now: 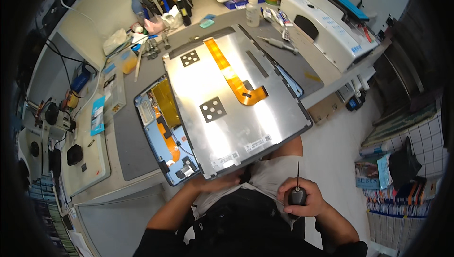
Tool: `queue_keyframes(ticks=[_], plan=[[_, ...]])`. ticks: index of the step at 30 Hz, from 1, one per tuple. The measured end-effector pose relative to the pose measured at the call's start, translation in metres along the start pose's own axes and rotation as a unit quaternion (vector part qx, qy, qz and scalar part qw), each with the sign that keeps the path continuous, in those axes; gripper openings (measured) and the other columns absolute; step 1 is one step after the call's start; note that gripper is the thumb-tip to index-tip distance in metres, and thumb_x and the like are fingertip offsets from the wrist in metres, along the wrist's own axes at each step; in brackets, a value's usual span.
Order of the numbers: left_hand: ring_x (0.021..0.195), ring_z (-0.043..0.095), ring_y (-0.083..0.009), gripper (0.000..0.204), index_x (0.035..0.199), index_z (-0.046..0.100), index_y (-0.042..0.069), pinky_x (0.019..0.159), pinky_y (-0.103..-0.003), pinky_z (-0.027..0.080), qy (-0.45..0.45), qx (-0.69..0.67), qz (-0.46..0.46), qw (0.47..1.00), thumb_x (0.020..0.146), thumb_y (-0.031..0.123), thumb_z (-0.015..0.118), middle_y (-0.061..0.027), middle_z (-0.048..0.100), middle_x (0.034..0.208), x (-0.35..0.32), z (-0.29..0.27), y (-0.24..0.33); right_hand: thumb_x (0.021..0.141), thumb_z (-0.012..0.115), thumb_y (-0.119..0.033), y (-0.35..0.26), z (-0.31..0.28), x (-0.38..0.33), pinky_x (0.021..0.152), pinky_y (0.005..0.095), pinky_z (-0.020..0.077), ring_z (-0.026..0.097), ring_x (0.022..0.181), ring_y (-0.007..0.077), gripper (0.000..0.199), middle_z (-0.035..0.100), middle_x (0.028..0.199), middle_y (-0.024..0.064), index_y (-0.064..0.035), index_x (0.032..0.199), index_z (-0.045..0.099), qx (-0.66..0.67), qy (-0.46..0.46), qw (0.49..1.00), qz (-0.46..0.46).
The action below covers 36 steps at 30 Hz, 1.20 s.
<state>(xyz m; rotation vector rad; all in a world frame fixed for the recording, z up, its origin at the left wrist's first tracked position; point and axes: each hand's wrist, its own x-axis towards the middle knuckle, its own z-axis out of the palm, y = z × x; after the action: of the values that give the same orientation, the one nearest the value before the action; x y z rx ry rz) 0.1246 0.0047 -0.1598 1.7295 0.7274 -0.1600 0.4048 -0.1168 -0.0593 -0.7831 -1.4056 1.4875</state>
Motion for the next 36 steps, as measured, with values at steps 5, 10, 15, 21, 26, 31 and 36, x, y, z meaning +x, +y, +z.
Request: queue_keyframes(ticks=[5, 10, 15, 21, 26, 31, 36], plan=[[0.112, 0.058, -0.0250, 0.056, 0.135, 0.046, 0.005, 0.094, -0.038, 0.047, -0.200, -0.039, 0.003, 0.979, 0.094, 0.043, 0.054, -0.0138, 0.058, 0.126, -0.139, -0.041, 0.091, 0.073, 0.072, 0.005, 0.004, 0.009, 0.028, 0.062, 0.0223, 0.0499, 0.062, 0.073, 0.0125, 0.064, 0.039, 0.139, 0.0235, -0.0002, 0.132, 0.046, 0.082, 0.005, 0.996, -0.024], [0.091, 0.065, -0.0186, 0.038, 0.110, 0.062, 0.000, 0.076, -0.029, 0.051, 0.134, -0.103, 0.136, 0.976, 0.092, 0.034, 0.057, -0.0102, 0.068, 0.100, -0.183, -0.128, 0.152, 0.073, 0.071, 0.010, 0.005, 0.016, 0.047, 0.058, 0.0212, 0.0480, 0.059, 0.068, 0.0101, 0.076, 0.038, 0.141, 0.0193, -0.0002, 0.140, 0.036, 0.053, -0.017, 0.998, -0.011], [0.090, 0.059, -0.0088, 0.040, 0.109, 0.063, 0.010, 0.069, -0.024, 0.045, 0.444, 0.050, 0.029, 0.894, 0.098, 0.042, 0.040, 0.0007, 0.065, 0.099, -0.106, -0.248, 0.157, 0.073, 0.073, 0.008, 0.007, 0.027, 0.056, 0.057, 0.0211, 0.0446, 0.057, 0.063, 0.0085, 0.085, 0.050, 0.127, 0.0132, 0.0005, 0.144, 0.028, 0.051, -0.023, 0.998, -0.011], [0.082, 0.062, -0.0146, 0.059, 0.103, 0.064, 0.002, 0.072, -0.028, 0.047, 0.447, 0.055, 0.030, 0.892, 0.094, 0.056, 0.042, -0.0082, 0.066, 0.093, -0.007, -0.334, 0.129, 0.073, 0.073, 0.007, 0.000, 0.031, 0.062, 0.058, 0.0208, 0.0430, 0.056, 0.062, 0.0078, 0.087, 0.060, 0.095, 0.0069, 0.0021, 0.145, 0.025, 0.042, 0.013, 0.999, -0.010], [0.084, 0.064, -0.0250, 0.077, 0.089, 0.069, -0.003, 0.079, -0.034, 0.048, 0.416, 0.217, -0.087, 0.879, 0.093, 0.065, 0.031, -0.0146, 0.066, 0.081, 0.020, -0.347, 0.133, 0.074, 0.073, 0.006, -0.002, 0.031, 0.068, 0.059, 0.0202, 0.0422, 0.056, 0.062, 0.0078, 0.086, 0.059, 0.078, 0.0036, 0.0035, 0.145, 0.024, 0.038, 0.022, 0.999, -0.007], [0.071, 0.061, -0.0159, 0.073, 0.093, 0.068, -0.001, 0.066, -0.028, 0.050, 0.364, 0.222, -0.096, 0.900, 0.093, 0.064, 0.036, -0.0095, 0.063, 0.078, 0.020, -0.341, 0.148, 0.074, 0.073, 0.004, -0.005, 0.028, 0.069, 0.059, 0.0196, 0.0418, 0.055, 0.062, 0.0074, 0.086, 0.059, 0.077, 0.0030, 0.0039, 0.145, 0.024, 0.026, 0.025, 0.999, -0.001], [0.071, 0.058, -0.0162, 0.074, 0.091, 0.069, 0.001, 0.068, -0.027, 0.048, 0.348, 0.160, -0.091, 0.919, 0.091, 0.067, 0.035, -0.0081, 0.062, 0.078, 0.014, -0.342, 0.152, 0.074, 0.076, -0.004, -0.011, 0.029, 0.072, 0.062, 0.0211, 0.0442, 0.056, 0.066, 0.0072, 0.084, 0.060, 0.091, 0.0069, 0.0037, 0.143, 0.028, -0.001, 0.063, 0.998, 0.019]])
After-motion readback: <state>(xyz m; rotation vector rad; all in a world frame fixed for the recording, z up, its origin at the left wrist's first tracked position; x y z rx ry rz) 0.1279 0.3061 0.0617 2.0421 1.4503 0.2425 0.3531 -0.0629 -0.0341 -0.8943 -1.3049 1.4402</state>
